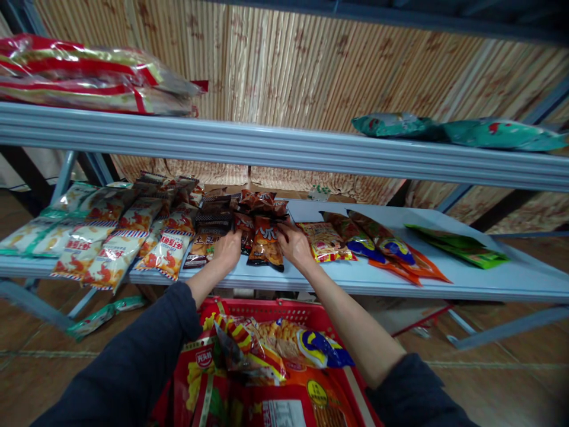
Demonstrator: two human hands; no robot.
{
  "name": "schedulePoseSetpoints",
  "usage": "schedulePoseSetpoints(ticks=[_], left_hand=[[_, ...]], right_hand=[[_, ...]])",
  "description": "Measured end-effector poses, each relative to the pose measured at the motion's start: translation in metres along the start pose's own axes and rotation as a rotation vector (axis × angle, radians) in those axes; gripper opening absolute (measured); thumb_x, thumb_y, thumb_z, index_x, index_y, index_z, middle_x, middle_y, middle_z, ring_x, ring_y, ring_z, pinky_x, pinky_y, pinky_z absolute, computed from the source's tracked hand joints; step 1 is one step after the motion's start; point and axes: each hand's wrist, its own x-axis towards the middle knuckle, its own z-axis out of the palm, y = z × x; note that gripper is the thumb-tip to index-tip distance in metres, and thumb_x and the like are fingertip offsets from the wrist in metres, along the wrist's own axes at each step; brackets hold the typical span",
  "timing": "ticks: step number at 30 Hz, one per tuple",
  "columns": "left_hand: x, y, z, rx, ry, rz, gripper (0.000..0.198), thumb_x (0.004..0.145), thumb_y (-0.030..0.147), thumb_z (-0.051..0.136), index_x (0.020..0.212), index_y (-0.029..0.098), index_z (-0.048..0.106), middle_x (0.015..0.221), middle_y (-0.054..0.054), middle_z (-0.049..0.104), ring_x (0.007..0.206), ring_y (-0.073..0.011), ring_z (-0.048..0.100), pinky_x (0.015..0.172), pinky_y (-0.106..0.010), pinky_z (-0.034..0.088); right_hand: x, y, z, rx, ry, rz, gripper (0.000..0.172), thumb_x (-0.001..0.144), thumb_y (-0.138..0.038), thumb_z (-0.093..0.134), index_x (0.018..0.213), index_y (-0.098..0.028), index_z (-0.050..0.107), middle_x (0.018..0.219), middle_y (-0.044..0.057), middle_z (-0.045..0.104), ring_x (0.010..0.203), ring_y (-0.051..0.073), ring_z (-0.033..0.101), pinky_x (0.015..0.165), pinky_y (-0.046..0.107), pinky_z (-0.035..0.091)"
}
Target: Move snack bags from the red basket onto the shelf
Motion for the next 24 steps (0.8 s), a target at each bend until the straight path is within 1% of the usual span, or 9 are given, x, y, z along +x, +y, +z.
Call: schedulePoseSetpoints(ticks=[2,5,8,11,13,15,18,21,24], left_hand=[[-0.001,0.000,0.001,0.005,0.007,-0.011,0.044,0.085,0.007,0.029,0.122,0.021,0.049,0.108,-0.011,0.060,0.092,-0.0205,0.063,0.073,-0.028,0.047],[-0.003,0.001,0.000,0.010,0.020,-0.015,0.044,0.086,0.007,0.028,0.123,0.022,0.046,0.108,-0.010,0.058,0.090,-0.0203,0.063,0.072,-0.028,0.047],[-0.009,0.003,0.000,0.016,0.046,-0.003,0.041,0.087,0.009,0.028,0.122,0.021,0.045,0.110,-0.011,0.055,0.087,-0.0205,0.063,0.070,-0.030,0.048],[-0.022,0.008,0.003,0.001,0.096,0.082,0.031,0.089,0.014,0.029,0.113,0.017,0.049,0.112,-0.012,0.052,0.086,-0.0204,0.063,0.070,-0.030,0.048],[-0.034,0.015,0.009,-0.047,0.099,0.145,0.028,0.091,0.022,0.030,0.110,0.017,0.049,0.108,-0.011,0.054,0.086,-0.0205,0.062,0.071,-0.030,0.048],[-0.044,0.022,0.015,-0.110,0.056,0.154,0.029,0.092,0.030,0.032,0.114,0.017,0.045,0.103,-0.010,0.058,0.087,-0.0208,0.063,0.072,-0.030,0.048],[-0.054,0.032,0.022,-0.173,-0.009,0.120,0.036,0.089,0.033,0.040,0.122,0.017,0.039,0.102,-0.010,0.061,0.089,-0.0218,0.063,0.073,-0.031,0.048],[-0.056,0.037,0.025,-0.204,-0.004,0.089,0.045,0.086,0.031,0.048,0.126,0.016,0.035,0.106,-0.011,0.061,0.092,-0.0222,0.063,0.075,-0.031,0.047],[-0.056,0.038,0.029,-0.260,0.019,0.061,0.053,0.084,0.026,0.051,0.131,0.015,0.030,0.110,-0.011,0.060,0.095,-0.0212,0.062,0.077,-0.029,0.047]], right_hand=[[0.002,0.004,-0.002,-0.050,0.036,0.011,0.033,0.086,-0.028,0.044,0.115,-0.020,0.060,0.122,0.008,0.058,0.115,0.022,0.051,0.101,0.037,0.036],[0.003,0.009,-0.001,-0.113,-0.041,0.062,0.035,0.086,-0.037,0.047,0.117,-0.023,0.058,0.125,0.007,0.056,0.117,0.023,0.048,0.101,0.039,0.034],[0.000,0.010,0.004,-0.149,-0.103,0.102,0.041,0.085,-0.040,0.047,0.121,-0.022,0.055,0.127,0.010,0.054,0.118,0.024,0.046,0.099,0.039,0.035],[-0.002,0.006,0.007,-0.182,-0.069,0.091,0.044,0.085,-0.039,0.045,0.124,-0.019,0.053,0.129,0.012,0.051,0.121,0.026,0.042,0.100,0.040,0.033],[-0.003,0.002,0.006,-0.201,-0.036,0.077,0.045,0.085,-0.038,0.045,0.126,-0.019,0.051,0.130,0.012,0.050,0.121,0.027,0.041,0.100,0.041,0.033],[-0.003,-0.003,0.004,-0.215,-0.029,0.072,0.048,0.085,-0.039,0.045,0.128,-0.018,0.048,0.128,0.013,0.052,0.118,0.027,0.043,0.098,0.041,0.034],[-0.005,-0.011,0.000,-0.250,-0.046,0.096,0.049,0.086,-0.041,0.044,0.128,-0.016,0.048,0.119,0.013,0.059,0.111,0.027,0.049,0.093,0.039,0.037],[-0.009,-0.019,-0.003,-0.282,-0.077,0.107,0.049,0.088,-0.041,0.041,0.128,-0.016,0.047,0.112,0.013,0.063,0.104,0.026,0.054,0.090,0.036,0.039],[-0.014,-0.028,-0.003,-0.273,-0.131,0.150,0.047,0.090,-0.039,0.038,0.132,-0.019,0.042,0.109,0.012,0.064,0.097,0.025,0.059,0.083,0.034,0.043]])
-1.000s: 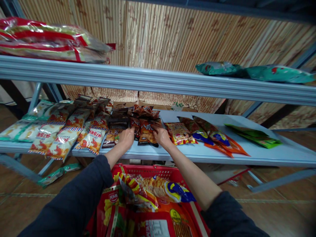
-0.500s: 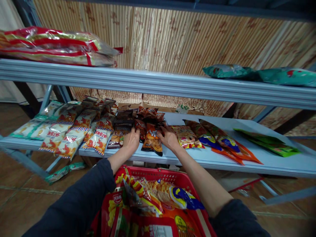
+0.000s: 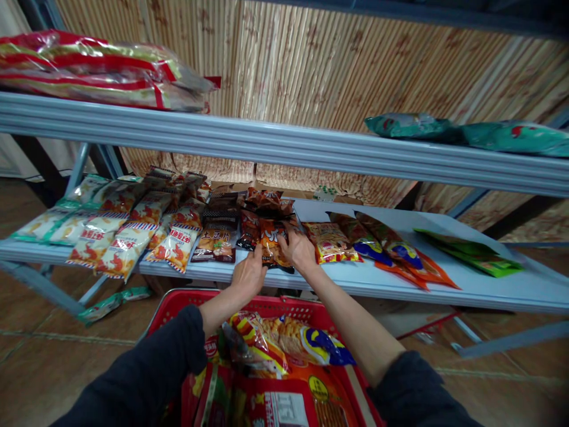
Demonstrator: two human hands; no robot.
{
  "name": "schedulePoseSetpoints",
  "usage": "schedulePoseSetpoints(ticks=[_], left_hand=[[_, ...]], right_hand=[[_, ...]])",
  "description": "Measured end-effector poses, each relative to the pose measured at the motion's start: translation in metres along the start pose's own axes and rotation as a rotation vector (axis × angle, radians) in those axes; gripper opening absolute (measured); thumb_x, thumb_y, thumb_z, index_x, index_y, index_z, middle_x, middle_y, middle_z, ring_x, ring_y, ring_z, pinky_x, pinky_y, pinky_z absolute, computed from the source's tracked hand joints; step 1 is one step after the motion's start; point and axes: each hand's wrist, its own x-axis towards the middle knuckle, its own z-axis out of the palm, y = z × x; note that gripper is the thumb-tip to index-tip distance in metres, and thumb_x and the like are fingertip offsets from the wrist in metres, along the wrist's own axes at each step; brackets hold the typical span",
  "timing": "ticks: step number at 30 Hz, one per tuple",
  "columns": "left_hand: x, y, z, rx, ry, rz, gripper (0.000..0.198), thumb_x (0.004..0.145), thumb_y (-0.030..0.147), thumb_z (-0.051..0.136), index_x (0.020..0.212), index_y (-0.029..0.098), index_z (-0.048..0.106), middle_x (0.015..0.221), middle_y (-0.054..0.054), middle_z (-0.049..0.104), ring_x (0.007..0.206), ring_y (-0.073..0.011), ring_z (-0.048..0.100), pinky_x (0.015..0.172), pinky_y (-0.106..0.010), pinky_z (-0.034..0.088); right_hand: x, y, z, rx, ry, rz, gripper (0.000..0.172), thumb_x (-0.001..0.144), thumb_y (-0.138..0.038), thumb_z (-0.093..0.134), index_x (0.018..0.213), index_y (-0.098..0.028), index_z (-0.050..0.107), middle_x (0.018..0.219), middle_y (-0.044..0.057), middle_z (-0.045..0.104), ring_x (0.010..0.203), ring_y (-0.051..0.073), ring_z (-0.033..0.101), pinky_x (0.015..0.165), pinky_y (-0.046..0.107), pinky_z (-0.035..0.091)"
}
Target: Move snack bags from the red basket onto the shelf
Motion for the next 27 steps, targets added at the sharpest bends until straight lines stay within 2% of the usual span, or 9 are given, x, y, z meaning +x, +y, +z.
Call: schedulePoseSetpoints(ticks=[5,9,14,18,21,24,27], left_hand=[[0.001,-0.002,-0.001,-0.092,0.016,-0.027,0.057,0.082,0.023,0.054,0.133,0.018,0.030,0.115,-0.010,0.058,0.101,-0.0198,0.060,0.082,-0.027,0.045],[0.008,0.000,-0.014,-0.101,0.065,0.006,0.051,0.084,0.024,0.052,0.132,0.020,0.035,0.114,-0.009,0.056,0.099,-0.0193,0.060,0.083,-0.027,0.045],[0.031,0.001,-0.028,-0.108,0.119,-0.005,0.043,0.084,0.026,0.052,0.126,0.022,0.043,0.108,-0.007,0.058,0.101,-0.0188,0.058,0.086,-0.028,0.044],[0.046,-0.004,-0.025,-0.059,0.092,-0.018,0.034,0.086,0.024,0.049,0.120,0.021,0.050,0.105,-0.007,0.058,0.098,-0.0179,0.059,0.085,-0.026,0.044],[0.048,-0.005,-0.017,-0.046,0.067,-0.008,0.031,0.085,0.022,0.049,0.116,0.020,0.053,0.102,-0.008,0.058,0.095,-0.0182,0.060,0.082,-0.026,0.045],[0.044,-0.003,-0.013,-0.027,0.071,-0.008,0.036,0.086,0.025,0.047,0.122,0.021,0.048,0.108,-0.009,0.054,0.094,-0.0184,0.060,0.081,-0.027,0.046],[0.041,-0.002,-0.015,0.027,0.108,-0.012,0.039,0.088,0.030,0.044,0.127,0.028,0.043,0.115,-0.007,0.050,0.097,-0.0186,0.058,0.080,-0.028,0.046]], right_hand=[[-0.002,-0.009,-0.001,0.077,-0.007,0.042,0.046,0.091,-0.030,0.034,0.136,-0.019,0.036,0.115,0.013,0.060,0.096,0.023,0.060,0.080,0.032,0.045],[0.011,-0.009,-0.008,0.121,0.049,0.036,0.044,0.090,-0.026,0.033,0.133,-0.019,0.041,0.118,0.013,0.058,0.098,0.024,0.060,0.080,0.031,0.045],[0.035,-0.010,-0.011,0.112,0.088,0.068,0.038,0.089,-0.025,0.035,0.123,-0.019,0.051,0.110,0.012,0.063,0.096,0.024,0.060,0.080,0.031,0.045],[0.039,-0.013,-0.002,0.101,-0.014,0.006,0.030,0.088,-0.024,0.040,0.108,-0.018,0.061,0.105,0.011,0.065,0.097,0.022,0.060,0.081,0.028,0.045],[0.032,-0.014,0.004,0.096,-0.044,-0.020,0.027,0.087,-0.029,0.043,0.100,-0.018,0.064,0.105,0.011,0.065,0.097,0.022,0.060,0.081,0.029,0.045],[0.027,-0.012,0.008,0.091,-0.002,-0.051,0.030,0.088,-0.031,0.042,0.104,-0.019,0.063,0.119,0.012,0.059,0.109,0.023,0.054,0.089,0.031,0.042],[0.026,-0.010,0.010,0.102,0.055,-0.103,0.032,0.088,-0.032,0.042,0.111,-0.020,0.060,0.128,0.011,0.053,0.117,0.023,0.047,0.097,0.034,0.037]])
